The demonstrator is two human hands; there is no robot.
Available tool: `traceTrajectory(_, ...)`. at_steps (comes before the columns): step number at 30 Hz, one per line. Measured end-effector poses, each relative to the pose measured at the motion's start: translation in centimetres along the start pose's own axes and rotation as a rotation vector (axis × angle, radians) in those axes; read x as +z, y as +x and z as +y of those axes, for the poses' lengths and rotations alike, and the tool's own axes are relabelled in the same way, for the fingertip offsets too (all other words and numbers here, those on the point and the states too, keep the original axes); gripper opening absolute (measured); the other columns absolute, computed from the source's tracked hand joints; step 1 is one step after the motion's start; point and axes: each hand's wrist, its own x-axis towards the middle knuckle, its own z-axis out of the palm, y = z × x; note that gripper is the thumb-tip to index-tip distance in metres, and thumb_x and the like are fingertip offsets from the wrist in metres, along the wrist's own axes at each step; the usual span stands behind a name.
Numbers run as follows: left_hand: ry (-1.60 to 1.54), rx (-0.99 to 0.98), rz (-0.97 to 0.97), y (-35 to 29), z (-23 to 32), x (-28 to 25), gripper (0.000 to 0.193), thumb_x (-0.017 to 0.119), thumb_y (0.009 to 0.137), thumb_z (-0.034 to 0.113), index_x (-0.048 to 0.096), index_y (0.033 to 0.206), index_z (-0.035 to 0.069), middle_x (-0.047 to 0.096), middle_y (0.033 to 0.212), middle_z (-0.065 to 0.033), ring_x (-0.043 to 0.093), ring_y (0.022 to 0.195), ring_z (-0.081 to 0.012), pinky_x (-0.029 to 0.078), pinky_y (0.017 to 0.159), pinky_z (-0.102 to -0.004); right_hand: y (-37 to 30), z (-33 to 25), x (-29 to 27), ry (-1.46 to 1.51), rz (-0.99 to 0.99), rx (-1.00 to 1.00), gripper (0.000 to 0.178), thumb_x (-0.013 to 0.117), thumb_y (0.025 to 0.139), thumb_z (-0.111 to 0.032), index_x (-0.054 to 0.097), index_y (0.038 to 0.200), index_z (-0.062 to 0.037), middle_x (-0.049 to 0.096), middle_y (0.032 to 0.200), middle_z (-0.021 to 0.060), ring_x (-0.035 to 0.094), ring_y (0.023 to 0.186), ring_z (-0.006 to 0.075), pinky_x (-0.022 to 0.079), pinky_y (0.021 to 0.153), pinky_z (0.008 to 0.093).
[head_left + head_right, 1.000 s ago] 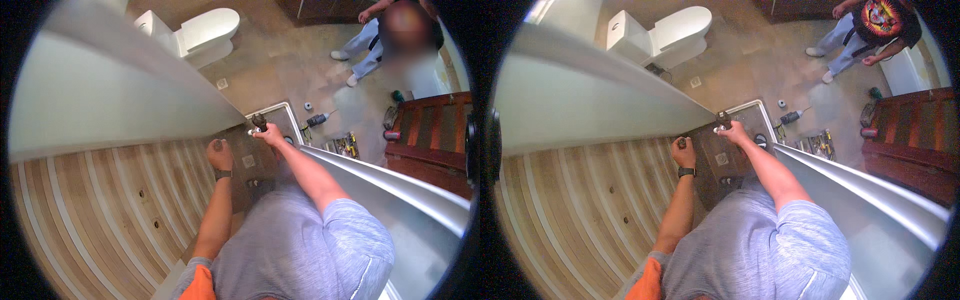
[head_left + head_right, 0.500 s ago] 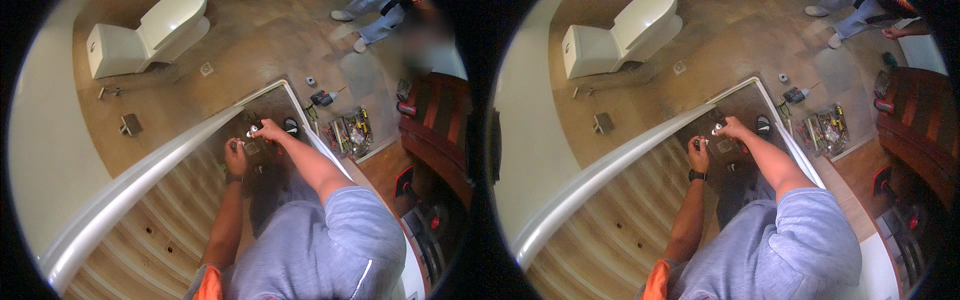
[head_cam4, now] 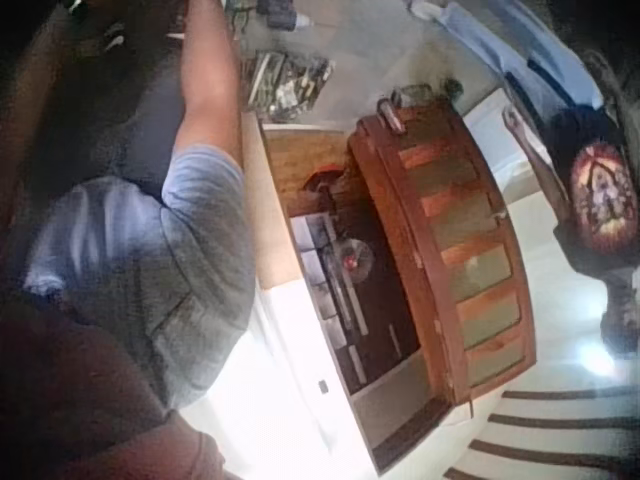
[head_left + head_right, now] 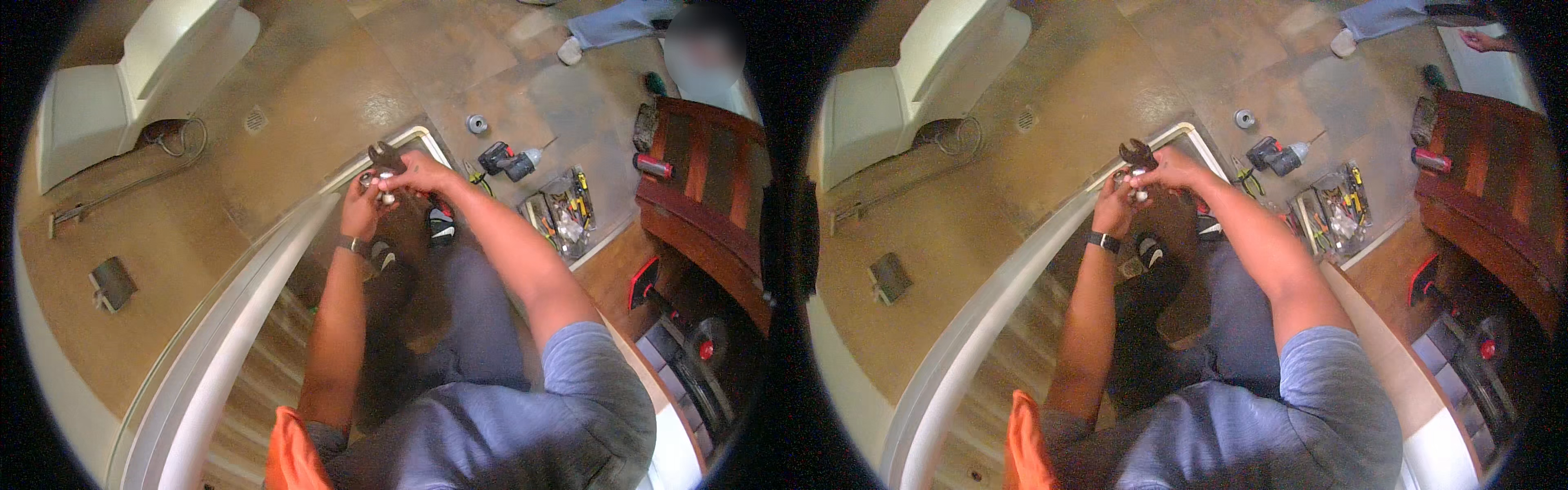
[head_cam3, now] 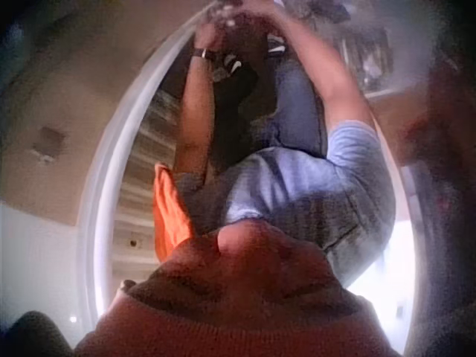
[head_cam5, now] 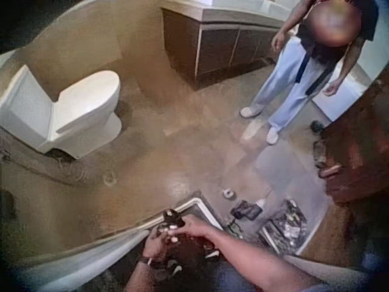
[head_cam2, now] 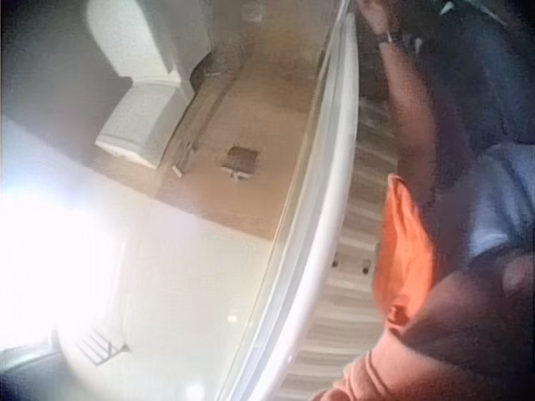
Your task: The person installs a shower fixture in a bathroom. They wrap a pipe with tape, position a metal bracket on the wall, and secure it using a power drill. A second person is present nearby but does not assist with the installation.
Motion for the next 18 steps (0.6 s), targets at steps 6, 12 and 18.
traceTrajectory(6,-0.064,-0.069,-0.092,11.7,-6.3,-3.4,0.032,0.062,0.104,0.017,0.047,0.133,0.012,0.064,0.118,-0.0088,0.067,0.09,-0.023,0.058,0.075,-0.0374,10.6,8.7,-4.2,-0.159,-0.124,-0.03,0.06,0.079,0.084,-0.059,0.073,0.107,-0.0044,0.058,0.064,0.0001,0.052,0.05,0.0095,0.04,0.046,0.026)
traceTrajectory(12,-0.05,0.0,0.031,16.2,-9.0,-3.2,0.036,0.063,0.104,0.015,0.046,0.134,0.008,0.063,0.115,-0.0124,0.065,0.091,-0.0239,0.056,0.072,-0.0357,21.5,23.9,-11.7,-0.396,0.687,-0.029,0.052,0.076,0.088,-0.042,0.064,0.12,-0.0029,0.071,0.095,0.0197,0.071,0.084,0.0321,0.057,0.072,0.0448)
traceTrajectory(18,-0.004,0.125,-0.074,14.5,-6.3,-4.2,0.044,0.061,0.104,0.013,0.042,0.142,0.007,0.062,0.12,-0.0133,0.066,0.099,-0.0257,0.058,0.08,-0.0376,24.1,27.0,-14.2,-0.559,0.96,0.109,0.041,0.068,0.087,-0.019,0.06,0.12,0.003,0.068,0.118,0.0296,0.066,0.112,0.0457,0.052,0.096,0.0539)
